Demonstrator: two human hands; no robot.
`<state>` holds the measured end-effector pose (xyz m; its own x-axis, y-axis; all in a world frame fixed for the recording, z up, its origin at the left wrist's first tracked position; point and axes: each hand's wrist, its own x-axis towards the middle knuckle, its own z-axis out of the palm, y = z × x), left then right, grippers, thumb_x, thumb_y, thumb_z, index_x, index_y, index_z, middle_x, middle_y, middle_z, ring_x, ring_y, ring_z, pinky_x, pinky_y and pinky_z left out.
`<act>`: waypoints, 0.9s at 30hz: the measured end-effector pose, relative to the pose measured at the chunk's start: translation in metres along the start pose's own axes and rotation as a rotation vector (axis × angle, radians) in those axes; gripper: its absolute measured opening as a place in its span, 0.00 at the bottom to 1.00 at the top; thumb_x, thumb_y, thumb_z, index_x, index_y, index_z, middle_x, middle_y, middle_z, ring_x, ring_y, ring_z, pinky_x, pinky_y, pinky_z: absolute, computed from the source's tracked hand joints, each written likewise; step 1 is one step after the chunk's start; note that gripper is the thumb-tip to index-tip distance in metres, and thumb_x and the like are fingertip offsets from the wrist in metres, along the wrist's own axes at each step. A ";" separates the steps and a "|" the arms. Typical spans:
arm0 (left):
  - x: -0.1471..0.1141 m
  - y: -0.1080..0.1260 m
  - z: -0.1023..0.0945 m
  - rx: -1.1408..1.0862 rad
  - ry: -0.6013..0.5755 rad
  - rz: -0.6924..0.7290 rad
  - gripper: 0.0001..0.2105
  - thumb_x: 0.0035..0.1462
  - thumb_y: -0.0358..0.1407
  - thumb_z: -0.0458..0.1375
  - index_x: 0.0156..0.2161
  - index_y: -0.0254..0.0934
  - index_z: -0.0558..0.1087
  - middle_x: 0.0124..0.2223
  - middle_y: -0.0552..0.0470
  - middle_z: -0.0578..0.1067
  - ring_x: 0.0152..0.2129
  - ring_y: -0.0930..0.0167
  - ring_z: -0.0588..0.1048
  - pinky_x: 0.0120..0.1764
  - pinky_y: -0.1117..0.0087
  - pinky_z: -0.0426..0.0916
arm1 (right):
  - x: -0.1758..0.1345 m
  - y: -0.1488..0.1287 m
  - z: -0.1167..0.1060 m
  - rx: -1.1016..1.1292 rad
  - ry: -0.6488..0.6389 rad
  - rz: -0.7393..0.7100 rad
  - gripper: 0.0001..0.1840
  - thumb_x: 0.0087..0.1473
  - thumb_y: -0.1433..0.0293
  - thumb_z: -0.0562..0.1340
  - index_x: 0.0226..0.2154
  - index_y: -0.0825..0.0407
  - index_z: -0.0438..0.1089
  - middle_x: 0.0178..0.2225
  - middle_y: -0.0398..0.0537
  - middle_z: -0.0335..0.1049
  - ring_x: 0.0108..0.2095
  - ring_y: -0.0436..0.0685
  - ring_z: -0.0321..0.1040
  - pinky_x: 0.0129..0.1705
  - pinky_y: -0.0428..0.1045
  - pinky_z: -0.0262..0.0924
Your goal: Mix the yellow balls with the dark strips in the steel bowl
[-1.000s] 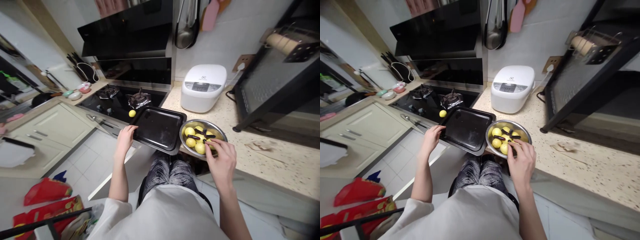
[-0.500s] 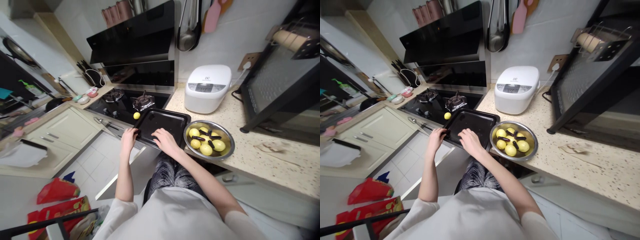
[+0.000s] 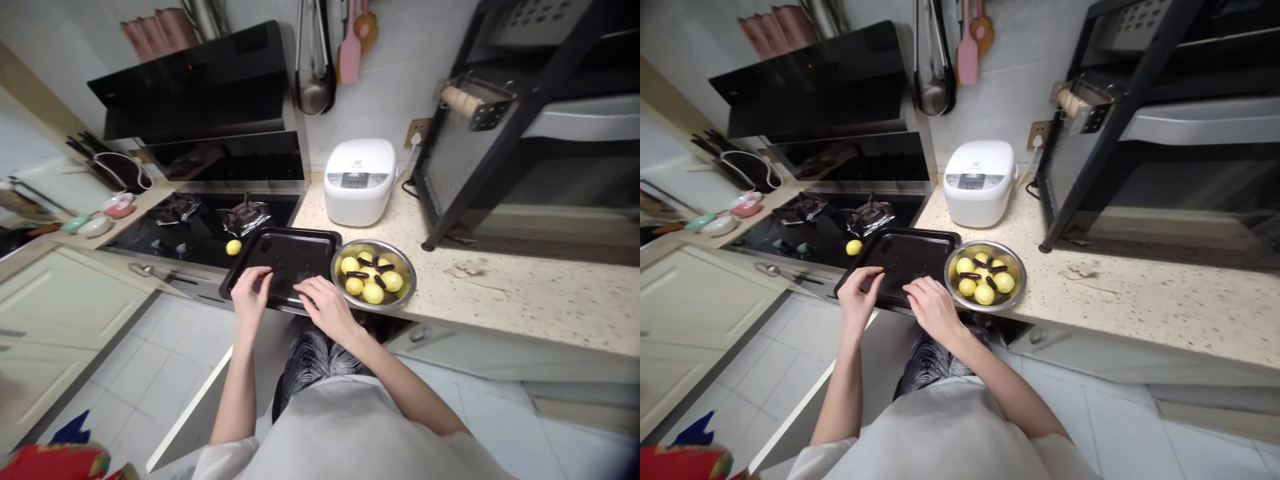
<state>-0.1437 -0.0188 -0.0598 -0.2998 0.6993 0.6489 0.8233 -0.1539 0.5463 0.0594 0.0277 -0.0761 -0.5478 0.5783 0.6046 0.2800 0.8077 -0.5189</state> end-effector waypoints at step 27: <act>-0.037 0.110 0.129 -0.421 -0.371 0.172 0.02 0.67 0.36 0.62 0.43 0.42 0.76 0.41 0.47 0.80 0.40 0.64 0.80 0.46 0.63 0.77 | -0.065 0.042 -0.087 -0.228 0.602 0.236 0.14 0.66 0.75 0.57 0.40 0.48 0.79 0.37 0.50 0.81 0.39 0.58 0.77 0.45 0.56 0.73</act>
<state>0.0206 0.0289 -0.0918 0.0731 0.8256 0.5595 0.5599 -0.4982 0.6621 0.1754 0.0340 -0.0848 0.0635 0.6514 0.7561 0.5329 0.6185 -0.5775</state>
